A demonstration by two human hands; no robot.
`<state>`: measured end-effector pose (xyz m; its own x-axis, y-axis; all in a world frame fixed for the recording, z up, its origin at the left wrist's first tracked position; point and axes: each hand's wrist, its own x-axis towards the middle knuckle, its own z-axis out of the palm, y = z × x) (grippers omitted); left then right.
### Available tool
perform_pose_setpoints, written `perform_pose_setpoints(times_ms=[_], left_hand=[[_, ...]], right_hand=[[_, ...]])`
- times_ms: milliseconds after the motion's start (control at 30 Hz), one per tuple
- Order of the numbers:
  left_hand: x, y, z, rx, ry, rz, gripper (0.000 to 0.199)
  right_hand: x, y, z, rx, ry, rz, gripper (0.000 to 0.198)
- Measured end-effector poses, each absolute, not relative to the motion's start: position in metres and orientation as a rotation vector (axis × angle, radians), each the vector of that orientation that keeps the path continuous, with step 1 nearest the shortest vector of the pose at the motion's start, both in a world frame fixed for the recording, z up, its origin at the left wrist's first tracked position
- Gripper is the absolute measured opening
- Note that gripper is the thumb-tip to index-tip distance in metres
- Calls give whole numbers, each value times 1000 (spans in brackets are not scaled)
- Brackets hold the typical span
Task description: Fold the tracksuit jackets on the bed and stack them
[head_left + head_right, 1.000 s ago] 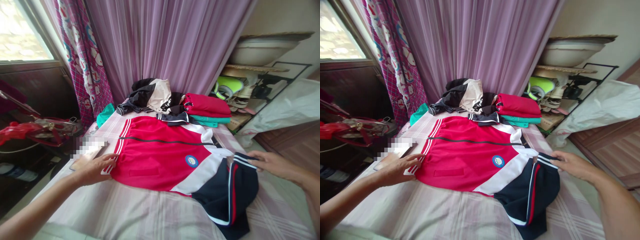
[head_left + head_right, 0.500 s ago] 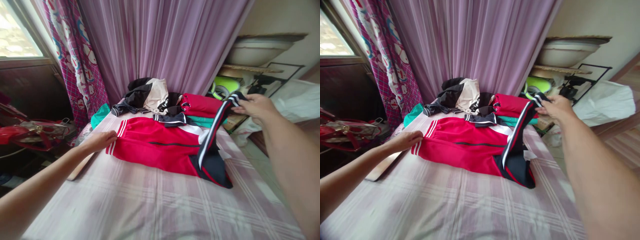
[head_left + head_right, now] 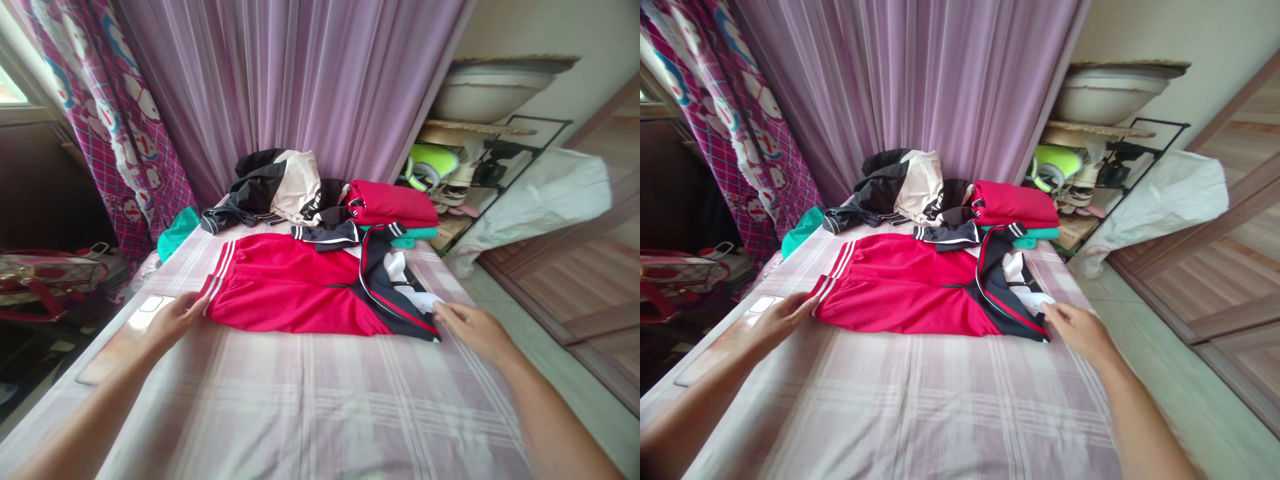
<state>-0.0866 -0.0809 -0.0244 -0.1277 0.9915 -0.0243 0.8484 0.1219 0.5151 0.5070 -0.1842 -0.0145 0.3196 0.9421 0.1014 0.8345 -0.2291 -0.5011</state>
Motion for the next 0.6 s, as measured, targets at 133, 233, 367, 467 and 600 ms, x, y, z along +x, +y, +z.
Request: perform_pose_setpoints(times_ms=[133, 233, 367, 467, 600], left_hand=[[-66, -90, -30, 1688, 2117, 712, 52], [-52, -95, -30, 1633, 2190, 837, 47], [-58, -107, -27, 1714, 2212, 794, 40], [-72, -120, -28, 1766, 2182, 714, 40], [-78, -124, -28, 1695, 2067, 679, 66]], right_hand=[[477, -216, -49, -2019, -1527, 254, 41], [472, -218, -55, -2120, -1394, 116, 46], [490, -223, -52, -2222, -1380, -4, 50], [501, -236, -55, -2297, -1509, 25, 43], [496, -243, -48, -2302, -1531, -62, 38]])
